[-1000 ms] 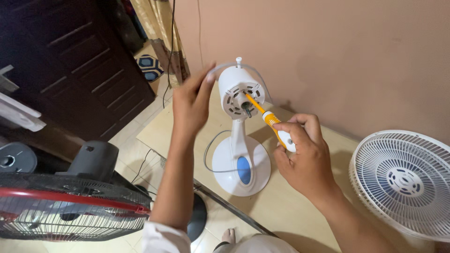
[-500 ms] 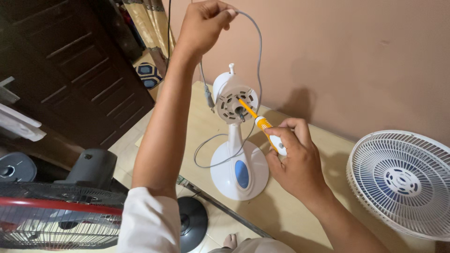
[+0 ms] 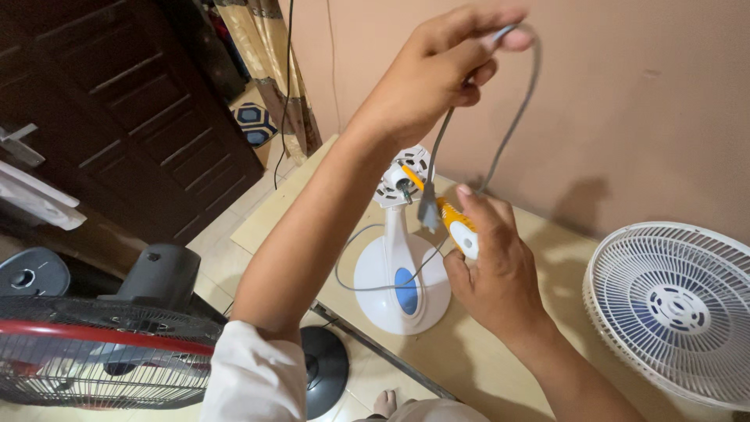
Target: The person removes the front grill of a white pedestal fan and uses a screwdriver to loosen and remove screws from the fan's rear housing. The person then removes the fan's power cord from the housing.
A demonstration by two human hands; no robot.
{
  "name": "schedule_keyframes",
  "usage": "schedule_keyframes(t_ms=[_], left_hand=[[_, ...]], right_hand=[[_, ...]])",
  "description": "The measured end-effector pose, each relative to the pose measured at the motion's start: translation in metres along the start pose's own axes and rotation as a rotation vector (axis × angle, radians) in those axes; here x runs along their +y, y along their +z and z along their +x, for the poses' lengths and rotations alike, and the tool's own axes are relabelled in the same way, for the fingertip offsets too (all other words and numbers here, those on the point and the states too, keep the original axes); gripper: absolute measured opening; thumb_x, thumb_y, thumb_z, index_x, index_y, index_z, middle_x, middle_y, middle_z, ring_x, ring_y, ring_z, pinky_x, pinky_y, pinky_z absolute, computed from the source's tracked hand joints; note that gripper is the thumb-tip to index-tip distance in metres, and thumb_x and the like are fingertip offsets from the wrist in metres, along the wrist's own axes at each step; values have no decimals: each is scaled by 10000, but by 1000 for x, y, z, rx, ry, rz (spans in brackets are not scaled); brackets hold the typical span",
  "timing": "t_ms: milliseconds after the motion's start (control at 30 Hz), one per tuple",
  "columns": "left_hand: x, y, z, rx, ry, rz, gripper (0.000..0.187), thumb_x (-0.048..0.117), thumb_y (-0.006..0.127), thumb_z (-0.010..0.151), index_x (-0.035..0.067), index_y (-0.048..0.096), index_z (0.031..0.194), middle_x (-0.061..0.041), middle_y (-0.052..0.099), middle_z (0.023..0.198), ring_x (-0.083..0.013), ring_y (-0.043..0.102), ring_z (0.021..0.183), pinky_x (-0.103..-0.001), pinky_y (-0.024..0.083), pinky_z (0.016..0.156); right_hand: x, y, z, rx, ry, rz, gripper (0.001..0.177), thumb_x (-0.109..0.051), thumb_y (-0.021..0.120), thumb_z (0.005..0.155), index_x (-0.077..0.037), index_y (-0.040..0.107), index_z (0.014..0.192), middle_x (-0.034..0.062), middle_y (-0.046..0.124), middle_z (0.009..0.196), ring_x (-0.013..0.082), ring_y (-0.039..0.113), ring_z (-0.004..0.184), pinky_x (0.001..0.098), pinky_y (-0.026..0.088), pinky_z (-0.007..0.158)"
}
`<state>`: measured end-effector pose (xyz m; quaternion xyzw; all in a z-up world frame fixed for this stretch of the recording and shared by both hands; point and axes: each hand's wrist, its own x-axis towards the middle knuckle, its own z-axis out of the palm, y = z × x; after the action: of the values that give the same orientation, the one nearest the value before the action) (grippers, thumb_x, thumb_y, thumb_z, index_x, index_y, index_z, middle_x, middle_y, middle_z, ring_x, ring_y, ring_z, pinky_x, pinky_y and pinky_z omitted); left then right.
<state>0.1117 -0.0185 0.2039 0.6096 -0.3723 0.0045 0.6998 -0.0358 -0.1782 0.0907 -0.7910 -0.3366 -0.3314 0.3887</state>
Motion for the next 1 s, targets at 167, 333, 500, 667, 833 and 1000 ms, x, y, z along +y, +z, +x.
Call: schedule_keyframes(t_ms=[167,333,500,667,833,1000], left_hand=[[22,36,7,-423,418,341,434,-108,467,962,22,626,1344,-51,734,1223,-131,667,1076,-286,563,980],[24,84,-27,-613,280,412,350,-75,482,958,54,689,1209,-44,763,1100,-128,767,988,-312,627,976],[25,90,-59,-554,252,509,317,-50,526,943,61,692,1190,-50,756,1036,-180,741,985,-335,606,950],[25,88,-73,-396,290,658,264,-4,588,924,49,680,1166,-64,729,1017,-217,728,991,-380,580,907],[20,96,-76,-208,328,876,314,-15,624,848,56,706,1143,-66,730,1009,-251,743,938,-398,583,790],[23,98,-78,-151,307,926,333,0,650,829,63,718,1148,-62,739,1002,-285,728,860,-418,570,742]], right_hand=[[-2,-1,-1,-172,122,-140,778,12,667,758,-86,455,1500,215,563,1189,373,650,954,463,547,784],[18,3,-5,-134,170,-109,486,-53,681,795,17,534,1253,236,613,1100,403,631,946,494,517,809],[18,3,-5,-79,-1,-65,301,-116,719,868,22,654,1128,182,693,1040,376,682,1000,484,516,823],[8,1,1,-119,142,-52,324,-120,736,816,36,645,1085,206,691,995,402,674,920,495,517,744],[7,4,1,-199,202,-146,241,-90,724,797,13,653,1003,186,702,869,410,680,815,504,530,711],[8,5,-2,-187,201,-135,249,-90,731,810,21,650,1016,196,704,861,419,686,803,507,539,693]])
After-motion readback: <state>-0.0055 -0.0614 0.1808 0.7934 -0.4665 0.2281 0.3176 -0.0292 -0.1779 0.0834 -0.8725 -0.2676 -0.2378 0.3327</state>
